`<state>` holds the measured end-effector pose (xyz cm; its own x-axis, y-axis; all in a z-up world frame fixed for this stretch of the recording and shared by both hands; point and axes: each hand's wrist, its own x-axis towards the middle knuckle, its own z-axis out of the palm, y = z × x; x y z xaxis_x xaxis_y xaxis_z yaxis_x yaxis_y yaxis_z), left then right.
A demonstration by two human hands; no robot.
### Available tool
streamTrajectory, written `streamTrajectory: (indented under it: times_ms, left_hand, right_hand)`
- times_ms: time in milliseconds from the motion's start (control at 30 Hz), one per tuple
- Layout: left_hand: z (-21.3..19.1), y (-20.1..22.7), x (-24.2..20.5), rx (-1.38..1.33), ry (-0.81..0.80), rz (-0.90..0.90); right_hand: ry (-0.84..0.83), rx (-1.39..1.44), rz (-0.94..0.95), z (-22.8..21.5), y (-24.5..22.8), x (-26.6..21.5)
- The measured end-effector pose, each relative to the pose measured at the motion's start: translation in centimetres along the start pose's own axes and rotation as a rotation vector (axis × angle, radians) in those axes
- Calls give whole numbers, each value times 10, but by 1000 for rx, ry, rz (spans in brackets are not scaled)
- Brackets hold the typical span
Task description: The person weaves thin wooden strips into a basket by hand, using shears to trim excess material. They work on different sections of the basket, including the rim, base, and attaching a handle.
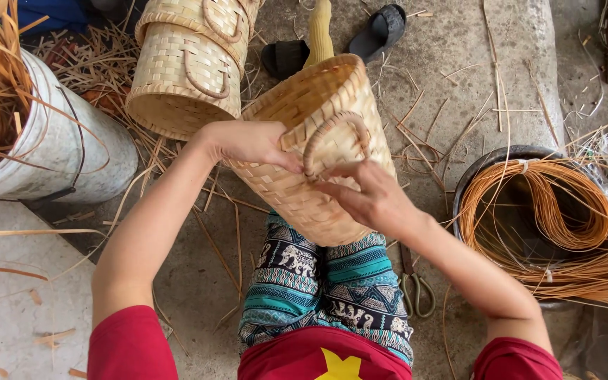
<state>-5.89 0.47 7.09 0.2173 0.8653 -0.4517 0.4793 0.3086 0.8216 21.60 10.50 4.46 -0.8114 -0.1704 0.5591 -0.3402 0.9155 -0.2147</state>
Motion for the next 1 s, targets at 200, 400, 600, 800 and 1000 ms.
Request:
streamTrajectory:
  times_ms: [200, 400, 600, 800, 1000]
  left_hand:
    - [9, 54, -19, 136, -253, -53]
    - [40, 75, -17, 484, -280, -38]
    - [80, 36, -30, 819, 341, 178]
    - [87, 27, -28, 799, 412, 388]
    - [87, 25, -24, 784, 464, 439]
  right_hand:
    - [-128, -138, 171, -89, 23, 63]
    - [-1250, 354, 834, 13, 74, 80]
    - [-1216, 738, 959, 39, 100, 48]
    - [-941, 891, 1000, 27, 95, 61]
    - [-1213, 620, 760, 51, 127, 25]
